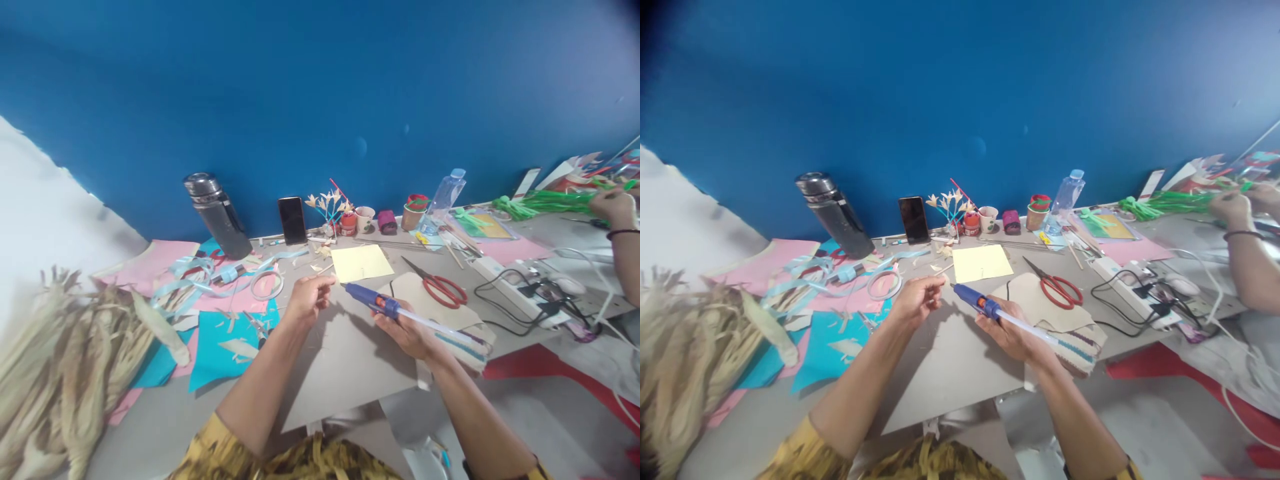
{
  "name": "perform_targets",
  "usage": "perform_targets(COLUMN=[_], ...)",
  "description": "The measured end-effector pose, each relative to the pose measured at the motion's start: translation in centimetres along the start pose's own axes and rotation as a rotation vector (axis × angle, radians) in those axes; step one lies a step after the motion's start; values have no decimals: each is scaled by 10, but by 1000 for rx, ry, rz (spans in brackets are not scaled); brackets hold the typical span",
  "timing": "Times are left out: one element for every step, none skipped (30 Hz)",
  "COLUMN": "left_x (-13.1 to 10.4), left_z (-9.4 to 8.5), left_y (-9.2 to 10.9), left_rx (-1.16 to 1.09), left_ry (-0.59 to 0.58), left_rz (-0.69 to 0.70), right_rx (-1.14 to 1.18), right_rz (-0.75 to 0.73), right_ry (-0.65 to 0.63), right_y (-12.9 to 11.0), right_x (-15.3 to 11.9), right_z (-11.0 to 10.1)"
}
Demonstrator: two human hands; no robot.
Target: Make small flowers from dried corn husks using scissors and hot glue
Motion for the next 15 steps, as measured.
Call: perform_targets(left_x=[0, 0, 0, 0, 0, 1, 1, 2, 2, 3, 3, 3, 3, 3, 3], left_z=[0, 0, -1, -1, 0, 0, 0, 0, 0, 0, 0, 0, 0, 0, 0], left_y=[1, 1, 1, 0, 0, -1, -2, -2, -3, -3, -3, -3, -3, -2, -2], left_rx=[0, 1, 2, 2, 2, 2, 1, 1, 0, 0, 1, 2, 2, 2, 0], left_ry=[1, 2, 2, 1, -1, -2, -3, -3, -2, -2, -1, -3, -5, -6, -6], left_rz=[3, 5, 6, 5, 4, 4, 3, 4, 4, 4, 3, 1, 1, 0, 0], right_rx=[-3, -2, -1, 0, 0, -3, -7, -11, -15, -16, -15, -14, -15, -20, -28], right_rz=[0, -2, -7, -13, -20, -25, -25, -21, -16, -12, -12, -13, -18, -26, -35], right_ry=[1, 1, -1, -7, -12, -19, -23, -23, -20, -16, -11, -7, -7, -10, -11], right_y=[0, 0, 0, -1, -2, -2, -3, -2, -2, -1, 0, 0, 1, 1, 0], right_x=[0, 0, -1, -1, -1, -1, -1, -2, -2, -2, -2, -2, -2, -2, -1], right_z=[0, 0, 0, 0, 0, 1, 1, 2, 2, 2, 2, 2, 2, 3, 3])
Point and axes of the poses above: each hand's wrist, its own x-axis towards the middle knuckle, its own z-axis out of the palm, y = z × x, the point moved 7 cm from there along x, towards the middle knuckle, and after that the axes turned 1 degree about -z, right-handed, at the moved point
